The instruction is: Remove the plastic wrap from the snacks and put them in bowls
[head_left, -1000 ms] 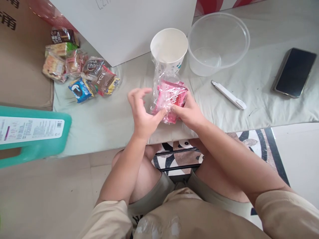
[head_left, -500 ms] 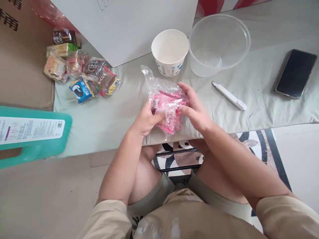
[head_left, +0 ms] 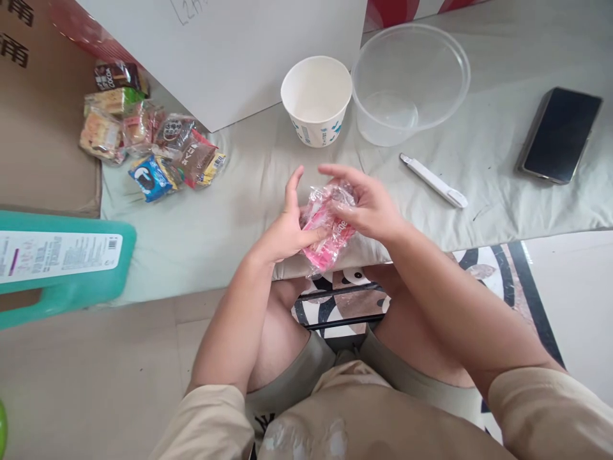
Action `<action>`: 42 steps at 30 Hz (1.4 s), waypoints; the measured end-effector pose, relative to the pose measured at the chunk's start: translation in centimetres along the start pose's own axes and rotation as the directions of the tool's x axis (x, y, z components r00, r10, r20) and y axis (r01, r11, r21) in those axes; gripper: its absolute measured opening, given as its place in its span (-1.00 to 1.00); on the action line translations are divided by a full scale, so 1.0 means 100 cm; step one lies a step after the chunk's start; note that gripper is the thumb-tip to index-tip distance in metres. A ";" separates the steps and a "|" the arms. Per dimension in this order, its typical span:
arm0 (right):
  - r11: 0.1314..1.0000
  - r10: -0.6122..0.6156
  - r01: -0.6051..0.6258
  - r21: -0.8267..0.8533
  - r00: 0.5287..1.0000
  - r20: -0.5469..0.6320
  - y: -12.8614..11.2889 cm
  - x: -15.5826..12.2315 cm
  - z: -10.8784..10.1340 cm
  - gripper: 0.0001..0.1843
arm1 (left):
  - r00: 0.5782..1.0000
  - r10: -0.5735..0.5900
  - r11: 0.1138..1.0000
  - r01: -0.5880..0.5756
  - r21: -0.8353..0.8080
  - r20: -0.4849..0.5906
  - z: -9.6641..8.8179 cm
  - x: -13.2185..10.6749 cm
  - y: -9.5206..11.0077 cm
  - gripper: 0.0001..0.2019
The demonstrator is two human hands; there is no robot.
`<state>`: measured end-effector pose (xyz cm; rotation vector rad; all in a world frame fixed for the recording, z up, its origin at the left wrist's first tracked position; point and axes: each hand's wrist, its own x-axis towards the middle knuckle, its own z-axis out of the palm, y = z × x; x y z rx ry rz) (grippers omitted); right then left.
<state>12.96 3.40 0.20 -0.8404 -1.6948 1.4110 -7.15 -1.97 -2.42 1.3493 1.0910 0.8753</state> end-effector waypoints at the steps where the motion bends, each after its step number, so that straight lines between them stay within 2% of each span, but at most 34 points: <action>1: 0.993 -0.078 0.077 -0.089 0.997 -0.005 0.000 0.000 0.000 -0.72 | 1.000 0.016 0.999 -0.015 0.040 -0.025 0.001 0.001 0.002 0.09; 2: 0.974 -0.151 0.150 -0.170 0.989 0.004 0.000 -0.001 0.000 -0.86 | 0.998 0.042 0.995 -0.037 0.091 -0.056 0.001 0.002 0.003 0.02; 4: 0.923 -0.249 0.250 -0.292 0.968 0.041 0.000 -0.005 0.003 -0.88 | 0.985 0.117 0.976 -0.091 0.196 -0.127 0.001 0.004 0.005 -0.13; 8: 0.845 -0.275 0.294 -0.446 0.955 0.109 0.000 -0.015 0.015 -0.67 | 0.924 0.271 0.945 -0.202 0.258 -0.270 0.003 0.009 0.006 -0.49; 10: 0.814 -0.251 0.296 -0.499 0.955 0.158 0.003 -0.016 0.020 -0.44 | 0.895 0.286 0.950 -0.217 0.226 -0.343 0.005 0.011 0.005 -0.64; 12: 0.803 -0.240 0.297 -0.516 0.955 0.176 0.007 -0.014 0.022 -0.40 | 0.878 0.262 0.960 -0.192 0.205 -0.400 0.005 0.012 0.004 -0.75; 13: 0.806 -0.246 0.300 -0.510 0.954 0.172 0.010 -0.011 0.022 -0.48 | 0.882 0.243 0.964 -0.174 0.200 -0.404 0.004 0.012 0.004 -0.78; 15: 0.821 -0.267 0.305 -0.483 0.952 0.148 0.016 -0.005 0.017 -0.67 | 0.916 0.216 0.967 -0.153 0.205 -0.339 0.001 0.010 0.004 -0.76; 17: 0.836 -0.287 0.307 -0.455 0.951 0.115 0.020 0.001 0.012 -0.75 | 0.954 0.208 0.958 -0.154 0.242 -0.217 -0.003 0.007 0.004 -0.63; 19: 0.850 -0.284 0.289 -0.441 0.956 0.079 0.022 0.005 0.007 -0.78 | 0.966 0.215 0.932 -0.158 0.326 -0.146 -0.006 0.004 0.006 -0.43; 21: 0.859 -0.267 0.252 -0.446 0.963 0.030 0.023 0.006 0.006 -0.81 | 0.957 0.240 0.892 -0.153 0.425 -0.161 -0.005 0.002 0.008 -0.33; 23: 0.858 -0.246 0.190 -0.476 0.968 -0.057 0.022 0.007 0.009 -0.81 | 0.938 0.280 0.856 -0.149 0.494 -0.202 -0.001 0.002 0.011 -0.42; 25: 0.848 -0.252 0.151 -0.509 0.958 -0.136 0.019 0.006 0.012 -0.73 | 0.918 0.328 0.832 -0.168 0.529 -0.224 0.002 0.003 0.012 -0.57; 28: 0.831 -0.311 0.224 -0.509 0.946 -0.090 0.009 0.002 0.011 -0.58 | 0.881 0.400 0.811 -0.211 0.546 -0.253 0.003 0.005 0.012 -0.71; 30: 0.809 -0.332 0.231 -0.540 0.938 -0.096 0.001 -0.003 0.002 -0.57 | 0.851 0.431 0.807 -0.214 0.551 -0.301 -0.001 0.005 0.010 -0.75; 32: 0.759 -0.297 0.084 -0.646 0.927 -0.228 -0.004 -0.010 -0.013 -0.64 | 0.818 0.445 0.805 -0.186 0.564 -0.365 -0.005 0.005 0.007 -0.79; 34: 0.654 -0.232 -0.160 -0.740 0.888 -0.396 -0.003 -0.018 -0.035 -0.69 | 0.784 0.458 0.801 -0.161 0.576 -0.419 -0.010 0.005 0.005 -0.79; 37: 0.462 -0.142 -0.438 -0.771 0.822 -0.552 0.008 -0.031 -0.070 -0.55 | 0.722 0.498 0.800 -0.170 0.575 -0.480 -0.016 0.005 0.003 -0.75; 39: 0.373 -0.055 -0.539 -0.755 0.800 -0.598 0.015 -0.037 -0.088 -0.55 | 0.663 0.529 0.801 -0.183 0.570 -0.530 -0.019 0.005 0.003 -0.72; 41: 0.356 0.071 -0.567 -0.742 0.809 -0.584 0.015 -0.042 -0.098 -0.70 | 0.622 0.544 0.802 -0.186 0.568 -0.564 -0.023 0.006 0.003 -0.70; 42: 0.369 0.132 -0.562 -0.740 0.820 -0.556 0.012 -0.044 -0.099 -0.78 | 0.614 0.543 0.803 -0.182 0.567 -0.572 -0.025 0.006 0.003 -0.70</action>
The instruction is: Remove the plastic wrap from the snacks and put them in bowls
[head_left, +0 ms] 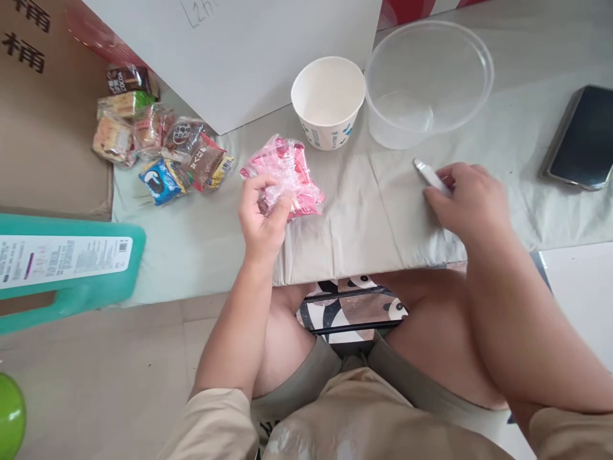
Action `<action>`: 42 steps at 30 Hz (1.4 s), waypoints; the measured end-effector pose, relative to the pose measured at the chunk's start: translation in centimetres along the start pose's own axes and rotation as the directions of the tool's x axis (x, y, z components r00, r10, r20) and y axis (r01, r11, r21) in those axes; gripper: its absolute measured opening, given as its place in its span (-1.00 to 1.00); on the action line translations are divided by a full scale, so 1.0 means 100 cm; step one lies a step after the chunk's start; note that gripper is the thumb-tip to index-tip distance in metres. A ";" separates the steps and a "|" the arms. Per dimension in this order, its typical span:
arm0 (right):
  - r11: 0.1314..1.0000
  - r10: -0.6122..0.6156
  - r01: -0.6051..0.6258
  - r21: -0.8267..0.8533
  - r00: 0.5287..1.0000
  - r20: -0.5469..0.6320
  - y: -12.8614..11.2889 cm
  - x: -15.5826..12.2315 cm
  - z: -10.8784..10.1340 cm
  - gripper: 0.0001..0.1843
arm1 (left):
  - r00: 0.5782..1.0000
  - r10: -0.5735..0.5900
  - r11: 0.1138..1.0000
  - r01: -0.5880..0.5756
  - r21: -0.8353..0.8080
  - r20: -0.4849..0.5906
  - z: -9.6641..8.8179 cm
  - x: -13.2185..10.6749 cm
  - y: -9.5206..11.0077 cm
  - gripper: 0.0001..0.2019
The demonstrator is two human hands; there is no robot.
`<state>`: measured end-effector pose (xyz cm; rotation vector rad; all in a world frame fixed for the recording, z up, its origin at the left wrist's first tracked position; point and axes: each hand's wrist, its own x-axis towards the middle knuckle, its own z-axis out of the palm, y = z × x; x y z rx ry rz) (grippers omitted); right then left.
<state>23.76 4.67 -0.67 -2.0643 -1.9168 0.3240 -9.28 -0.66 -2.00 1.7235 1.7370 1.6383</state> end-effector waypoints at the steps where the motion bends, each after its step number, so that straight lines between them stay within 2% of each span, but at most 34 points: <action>1: 1.000 -0.014 0.013 0.024 0.998 0.054 -0.003 -0.003 -0.004 -0.84 | 1.000 -0.005 1.000 0.005 0.004 0.000 -0.001 0.001 -0.001 -0.70; 3: 0.990 -0.071 0.057 0.127 0.992 0.109 -0.015 -0.012 -0.011 -0.89 | 1.000 0.000 1.000 0.000 0.013 0.023 -0.002 0.001 -0.002 -0.71; 5: 0.923 -0.181 0.124 0.363 0.975 0.127 -0.034 -0.025 -0.016 -0.84 | 0.996 0.029 0.999 -0.031 0.020 0.080 -0.002 0.000 -0.002 -0.72; 7: 0.731 -0.318 0.139 0.668 0.936 0.153 -0.055 -0.037 -0.015 -0.70 | 0.982 0.067 0.997 -0.073 0.024 0.178 0.001 -0.003 0.000 -0.72; 9: 0.512 -0.410 0.063 0.857 0.894 0.179 -0.074 -0.047 -0.011 -0.57 | 0.956 0.101 0.994 -0.110 0.017 0.274 0.007 -0.006 0.005 -0.69; 10: 0.430 -0.429 0.011 0.903 0.882 0.193 -0.082 -0.051 -0.010 -0.54 | 0.944 0.115 0.992 -0.126 0.013 0.310 0.010 -0.009 0.009 -0.68; 12: 0.326 -0.419 -0.093 0.941 0.878 0.232 -0.095 -0.058 -0.007 -0.55 | 0.926 0.131 0.989 -0.147 0.019 0.353 0.017 -0.013 0.016 -0.65; 15: 0.254 -0.355 -0.215 0.943 0.886 0.297 -0.106 -0.065 -0.008 -0.60 | 0.920 0.123 0.986 -0.156 0.060 0.372 0.025 -0.019 0.027 -0.63; 18: 0.271 -0.289 -0.311 0.911 0.876 0.385 -0.110 -0.068 -0.009 -0.64 | 0.931 0.168 0.979 -0.195 0.053 0.323 0.028 -0.021 0.032 -0.67; 22: 0.353 -0.194 -0.432 0.830 0.834 0.517 -0.110 -0.065 -0.007 -0.68 | 0.935 0.247 0.961 -0.270 0.057 0.255 0.029 -0.019 0.030 -0.74; 25: 0.390 -0.154 -0.471 0.791 0.814 0.560 -0.110 -0.062 -0.007 -0.67 | 0.943 0.225 0.964 -0.252 0.082 0.245 0.028 -0.019 0.027 -0.78; 29: 0.406 -0.168 -0.515 0.755 0.770 0.616 -0.111 -0.065 -0.006 -0.64 | 0.967 0.166 0.980 -0.183 0.077 0.191 0.026 -0.018 0.026 -0.87; 33: 0.468 -0.172 -0.490 0.736 0.766 0.619 -0.113 -0.067 -0.004 -0.64 | 0.991 0.078 0.997 -0.079 0.003 0.110 0.026 -0.014 0.031 -0.84; 37: 0.593 -0.173 -0.429 0.681 0.759 0.628 -0.115 -0.066 -0.002 -0.61 | 0.998 -0.062 0.994 0.064 -0.086 0.018 0.024 -0.008 0.035 -0.78; 40: 0.687 -0.198 -0.345 0.639 0.757 0.622 -0.116 -0.067 -0.004 -0.59 | 0.984 -0.167 0.967 0.150 -0.204 -0.069 0.020 -0.004 0.035 -0.73; 42: 0.741 -0.229 -0.275 0.613 0.754 0.616 -0.115 -0.067 -0.006 -0.60 | 0.955 -0.276 0.927 0.236 -0.292 -0.106 0.015 -0.001 0.032 -0.72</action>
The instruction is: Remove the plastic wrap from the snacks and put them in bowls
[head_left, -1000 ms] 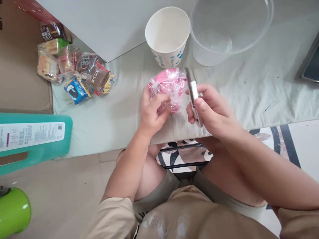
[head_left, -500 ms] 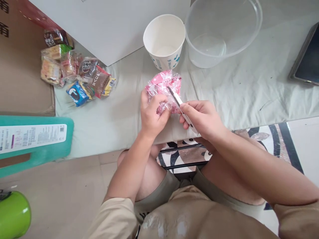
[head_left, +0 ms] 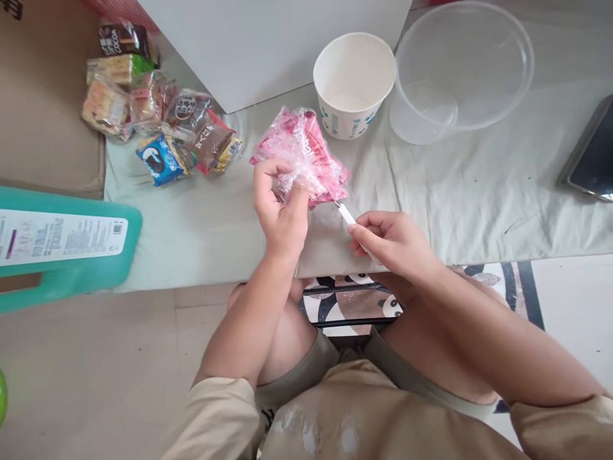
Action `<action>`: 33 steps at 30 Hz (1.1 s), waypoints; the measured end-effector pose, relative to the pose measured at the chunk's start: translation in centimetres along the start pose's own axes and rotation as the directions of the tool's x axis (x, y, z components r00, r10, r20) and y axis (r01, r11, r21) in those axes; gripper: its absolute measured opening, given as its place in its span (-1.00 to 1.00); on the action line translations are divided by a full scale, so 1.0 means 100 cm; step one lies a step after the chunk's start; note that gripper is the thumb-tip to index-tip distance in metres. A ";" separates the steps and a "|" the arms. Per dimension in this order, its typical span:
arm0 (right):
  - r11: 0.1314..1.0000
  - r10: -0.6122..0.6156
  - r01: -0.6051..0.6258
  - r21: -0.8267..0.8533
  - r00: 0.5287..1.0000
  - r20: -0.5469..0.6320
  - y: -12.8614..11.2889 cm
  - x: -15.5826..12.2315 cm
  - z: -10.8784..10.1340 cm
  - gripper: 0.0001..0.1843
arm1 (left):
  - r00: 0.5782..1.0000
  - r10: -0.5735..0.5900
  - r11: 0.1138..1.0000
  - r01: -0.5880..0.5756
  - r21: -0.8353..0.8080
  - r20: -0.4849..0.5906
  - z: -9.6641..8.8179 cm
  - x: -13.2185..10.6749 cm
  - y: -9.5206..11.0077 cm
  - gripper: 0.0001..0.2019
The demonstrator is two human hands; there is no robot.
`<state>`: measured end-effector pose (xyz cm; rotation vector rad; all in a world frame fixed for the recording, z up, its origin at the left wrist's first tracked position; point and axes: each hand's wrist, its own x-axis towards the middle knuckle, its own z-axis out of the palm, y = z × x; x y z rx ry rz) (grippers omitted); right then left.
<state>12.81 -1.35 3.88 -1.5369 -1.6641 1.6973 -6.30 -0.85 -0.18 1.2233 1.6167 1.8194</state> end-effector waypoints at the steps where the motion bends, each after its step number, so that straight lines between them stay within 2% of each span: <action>1: 0.999 -0.012 0.013 -0.046 1.000 0.009 0.001 0.000 -0.002 -0.60 | 0.997 -0.072 0.997 0.071 -0.037 -0.015 -0.003 0.002 -0.001 -0.72; 3: 0.990 -0.052 0.049 -0.134 0.999 -0.017 0.003 0.001 -0.007 -0.61 | 0.973 -0.229 0.968 0.229 -0.107 0.008 -0.009 0.006 -0.005 -0.72; 5: 0.968 -0.140 0.102 -0.228 0.978 -0.157 0.008 0.007 -0.014 -0.64 | 0.940 -0.333 0.928 0.340 -0.153 0.072 -0.013 0.007 -0.009 -0.72; 7: 0.928 -0.276 0.154 -0.340 0.896 -0.347 0.015 0.017 -0.021 -0.70 | 0.931 -0.345 0.920 0.360 -0.153 0.119 -0.015 0.005 -0.012 -0.70; 9: 0.866 -0.415 0.194 -0.461 0.792 -0.448 0.023 0.029 -0.027 -0.74 | 0.942 -0.294 0.946 0.311 -0.095 0.162 -0.013 -0.001 -0.010 -0.66; 11: 0.800 -0.506 0.211 -0.562 0.740 -0.443 0.031 0.039 -0.032 -0.74 | 0.948 -0.213 0.976 0.220 -0.001 0.236 -0.012 -0.009 -0.002 -0.56; 14: 0.735 -0.529 0.166 -0.657 0.746 -0.404 0.042 0.050 -0.043 -0.71 | 0.919 -0.145 0.981 0.085 0.174 0.368 -0.017 -0.018 0.013 -0.36; 17: 0.699 -0.468 0.041 -0.714 0.781 -0.414 0.047 0.056 -0.056 -0.64 | 0.890 -0.213 0.917 0.039 0.398 0.403 -0.032 -0.018 0.019 -0.31; 18: 0.688 -0.451 -0.012 -0.725 0.776 -0.441 0.047 0.057 -0.061 -0.61 | 0.890 -0.236 0.886 0.032 0.463 0.390 -0.037 -0.016 0.017 -0.33; 20: 0.684 -0.457 -0.084 -0.724 0.724 -0.516 0.045 0.056 -0.066 -0.57 | 0.896 -0.238 0.839 -0.004 0.543 0.374 -0.042 -0.010 0.008 -0.35; 22: 0.706 -0.532 -0.007 -0.708 0.654 -0.538 0.040 0.050 -0.066 -0.60 | 0.898 -0.195 0.837 -0.057 0.544 0.394 -0.041 -0.004 -0.003 -0.35; 24: 0.707 -0.630 0.178 -0.684 0.597 -0.496 0.033 0.038 -0.060 -0.67 | 0.902 -0.152 0.872 -0.070 0.484 0.404 -0.033 0.001 -0.010 -0.42; 27: 0.661 -0.732 0.370 -0.653 0.508 -0.454 0.026 0.014 -0.043 -0.74 | 0.934 -0.175 0.924 0.046 0.380 0.311 -0.018 0.008 -0.012 -0.80; 28: 0.647 -0.748 0.408 -0.644 0.501 -0.435 0.025 0.008 -0.036 -0.75 | 0.942 -0.200 0.937 0.103 0.335 0.268 -0.015 0.010 -0.011 -0.87; 29: 0.636 -0.756 0.447 -0.629 0.522 -0.394 0.024 0.003 -0.029 -0.75 | 0.948 -0.224 0.948 0.158 0.278 0.227 -0.014 0.012 -0.009 -0.90; 31: 0.617 -0.754 0.513 -0.597 0.603 -0.261 0.024 0.001 -0.014 -0.73 | 0.953 -0.259 0.960 0.237 0.148 0.158 -0.019 0.016 -0.007 -0.91; 33: 0.581 -0.738 0.536 -0.612 0.665 -0.118 0.025 0.004 -0.002 -0.71 | 0.957 -0.272 0.962 0.268 0.056 0.097 -0.029 0.021 -0.009 -0.74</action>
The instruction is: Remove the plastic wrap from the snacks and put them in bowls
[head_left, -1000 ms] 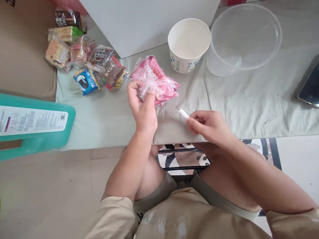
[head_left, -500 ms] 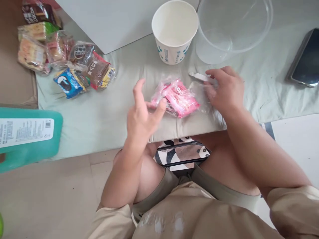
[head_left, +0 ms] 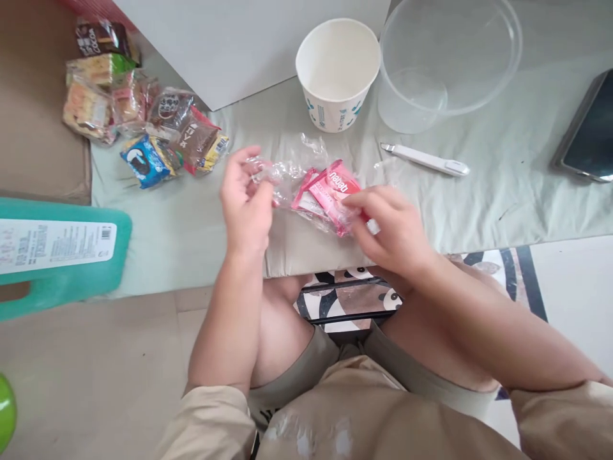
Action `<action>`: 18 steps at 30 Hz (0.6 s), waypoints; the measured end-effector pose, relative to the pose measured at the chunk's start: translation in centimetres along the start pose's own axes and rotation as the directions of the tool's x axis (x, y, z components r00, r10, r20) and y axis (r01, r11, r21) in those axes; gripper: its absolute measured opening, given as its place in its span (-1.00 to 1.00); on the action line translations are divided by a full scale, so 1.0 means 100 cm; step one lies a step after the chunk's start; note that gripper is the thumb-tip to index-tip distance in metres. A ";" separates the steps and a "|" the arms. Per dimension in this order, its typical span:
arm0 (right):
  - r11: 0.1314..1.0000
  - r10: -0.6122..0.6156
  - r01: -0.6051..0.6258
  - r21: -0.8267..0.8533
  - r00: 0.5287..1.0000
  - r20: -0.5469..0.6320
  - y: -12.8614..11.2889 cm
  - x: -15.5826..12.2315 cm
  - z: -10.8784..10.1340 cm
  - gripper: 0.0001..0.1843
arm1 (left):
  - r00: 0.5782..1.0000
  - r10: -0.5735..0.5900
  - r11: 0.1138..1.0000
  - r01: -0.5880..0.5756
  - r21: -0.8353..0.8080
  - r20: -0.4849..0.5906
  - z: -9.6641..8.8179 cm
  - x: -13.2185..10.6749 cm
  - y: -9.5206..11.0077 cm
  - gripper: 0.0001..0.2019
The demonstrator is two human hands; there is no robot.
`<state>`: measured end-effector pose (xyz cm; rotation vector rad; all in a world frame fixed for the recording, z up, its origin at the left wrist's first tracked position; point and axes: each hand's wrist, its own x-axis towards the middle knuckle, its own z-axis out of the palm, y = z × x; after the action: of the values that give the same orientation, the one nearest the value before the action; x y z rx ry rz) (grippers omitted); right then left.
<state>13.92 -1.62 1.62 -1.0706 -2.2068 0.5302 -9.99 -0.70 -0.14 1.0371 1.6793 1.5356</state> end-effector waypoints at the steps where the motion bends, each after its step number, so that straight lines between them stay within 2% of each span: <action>1: 0.999 -0.033 0.034 -0.032 0.999 0.039 -0.001 0.001 0.005 -0.71 | 0.999 0.001 1.000 -0.002 -0.016 -0.033 -0.006 0.003 -0.002 -0.68; 4: 0.975 -0.194 0.204 -0.094 0.976 0.103 -0.004 0.001 0.010 -0.74 | 0.993 -0.014 1.000 0.013 -0.003 -0.113 -0.023 0.014 -0.009 -0.66; 7: 0.925 -0.376 0.380 0.006 0.912 0.166 -0.009 -0.004 0.005 -0.74 | 0.982 -0.087 0.996 0.089 0.004 -0.167 -0.029 0.028 -0.016 -0.66; 9: 0.894 -0.447 0.437 0.096 0.864 0.233 -0.012 -0.008 0.000 -0.74 | 0.959 -0.162 0.985 0.170 0.013 -0.233 -0.028 0.036 -0.017 -0.58; 11: 0.886 -0.463 0.434 0.165 0.843 0.273 -0.013 -0.010 -0.003 -0.72 | 0.927 -0.199 0.975 0.219 0.027 -0.319 -0.027 0.042 -0.016 -0.51; 12: 0.892 -0.449 0.409 0.193 0.852 0.268 -0.013 -0.010 -0.005 -0.70 | 0.914 -0.178 0.978 0.205 0.034 -0.365 -0.026 0.043 -0.014 -0.53; 14: 0.909 -0.390 0.331 0.253 0.889 0.239 -0.010 -0.009 -0.008 -0.67 | 0.911 -0.078 0.993 0.106 0.048 -0.406 -0.024 0.040 -0.010 -0.69; 16: 0.909 -0.337 0.237 0.342 0.902 0.271 -0.006 -0.006 -0.011 -0.62 | 0.938 -0.022 0.998 0.040 0.046 -0.346 -0.023 0.032 -0.006 -0.80; 18: 0.888 -0.331 0.155 0.433 0.870 0.367 -0.003 -0.004 -0.013 -0.61 | 0.981 -0.071 0.992 0.089 0.089 -0.182 -0.023 0.021 -0.001 -0.63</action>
<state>14.78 -2.03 2.58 -0.4716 -2.4152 1.1254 -13.01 -0.05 0.12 0.8895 1.9112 1.5471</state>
